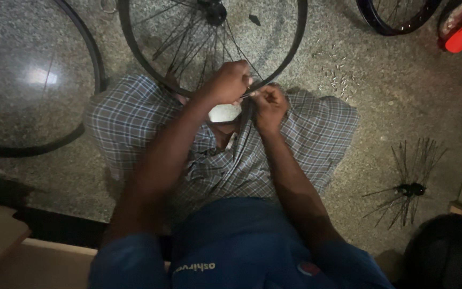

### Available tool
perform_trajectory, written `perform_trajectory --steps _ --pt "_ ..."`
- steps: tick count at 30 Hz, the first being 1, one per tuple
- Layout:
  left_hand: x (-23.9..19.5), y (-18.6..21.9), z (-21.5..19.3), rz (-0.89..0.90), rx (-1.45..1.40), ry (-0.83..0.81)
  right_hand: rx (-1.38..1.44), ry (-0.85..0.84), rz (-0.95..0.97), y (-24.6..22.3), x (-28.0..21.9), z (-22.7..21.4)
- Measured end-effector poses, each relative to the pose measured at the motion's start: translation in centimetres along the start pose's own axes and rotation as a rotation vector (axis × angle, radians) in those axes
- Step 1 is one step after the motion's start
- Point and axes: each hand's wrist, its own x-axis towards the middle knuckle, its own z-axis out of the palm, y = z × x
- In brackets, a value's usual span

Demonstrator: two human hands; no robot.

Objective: The person sits on the floor and laces a bicycle wheel by inserting spokes into the rim and hub. They use their hands to thread the spoke ends through the rim holes and then secure them with nipples, repeating this process for multiple spokes around the wheel.

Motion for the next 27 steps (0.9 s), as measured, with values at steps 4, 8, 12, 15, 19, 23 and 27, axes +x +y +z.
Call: perform_trajectory --steps 4,8,12,15,19,23,27 --pt "0.3 0.6 -0.4 -0.024 -0.234 -0.17 0.101 -0.081 0.0 -1.2 0.9 -0.5" --pt "2.2 -0.9 0.4 -0.013 -0.193 -0.247 0.076 -0.134 0.023 -1.8 1.5 -1.2" --pt "2.9 -1.8 1.8 0.17 0.298 0.015 0.001 -0.14 -0.005 -0.8 1.7 -1.5" --pt "2.9 -2.1 1.2 0.116 0.172 -0.024 0.027 -0.144 0.028 -0.5 1.7 -1.7" --pt "2.7 -1.9 0.1 0.198 -0.019 -0.096 0.031 -0.098 0.026 -0.6 1.8 -1.4" --pt "2.3 -1.0 1.6 0.163 0.264 0.058 0.067 -0.127 0.028 -0.9 2.4 -1.5" --pt "2.3 -0.8 1.3 0.077 0.161 -0.006 0.048 -0.101 0.089 -1.5 1.9 -1.5"
